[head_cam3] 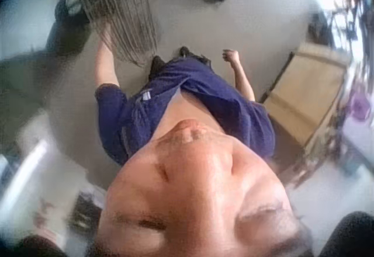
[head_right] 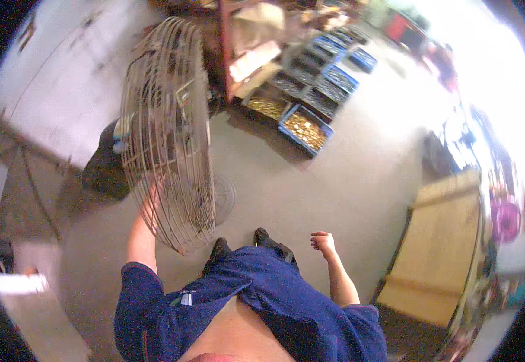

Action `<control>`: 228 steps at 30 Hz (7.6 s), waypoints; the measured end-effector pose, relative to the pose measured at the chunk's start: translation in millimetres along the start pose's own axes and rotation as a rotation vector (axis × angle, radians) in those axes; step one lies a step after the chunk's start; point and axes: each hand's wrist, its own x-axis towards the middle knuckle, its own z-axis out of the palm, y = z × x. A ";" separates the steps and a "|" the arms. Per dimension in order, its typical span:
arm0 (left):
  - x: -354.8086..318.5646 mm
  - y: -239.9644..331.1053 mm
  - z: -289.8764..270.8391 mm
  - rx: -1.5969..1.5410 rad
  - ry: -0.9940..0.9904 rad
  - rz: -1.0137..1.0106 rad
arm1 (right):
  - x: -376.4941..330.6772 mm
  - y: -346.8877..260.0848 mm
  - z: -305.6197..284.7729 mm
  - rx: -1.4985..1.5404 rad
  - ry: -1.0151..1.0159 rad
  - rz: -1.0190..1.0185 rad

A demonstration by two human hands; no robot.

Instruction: The person sits at a workbench and repeatedly picks up brass fittings from a blue bin. They use a small metal tool to manipulate each fitting before placing it on the table. The person briefly stands up to adjust a fan and then returns to the task.

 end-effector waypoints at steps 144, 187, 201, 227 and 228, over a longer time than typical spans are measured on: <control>-0.8 -933.4 834.2 1.953 -1.771 -0.454 | 253.3 -64.2 -711.0 0.722 0.816 0.329; -323.4 -1597.8 1718.0 1.551 -2.629 0.480 | 488.1 -151.7 -1601.4 1.126 0.985 0.952; -544.0 -1823.4 1762.2 1.621 -2.692 -0.060 | 435.9 -43.5 -1793.9 1.665 1.182 0.768; -997.4 -2266.4 1821.9 1.460 -2.830 -0.235 | 257.4 70.2 -2226.8 1.176 1.186 0.477; -1007.0 -2277.8 1822.9 1.510 -2.756 -0.244 | 253.0 80.7 -2253.0 1.151 1.171 0.464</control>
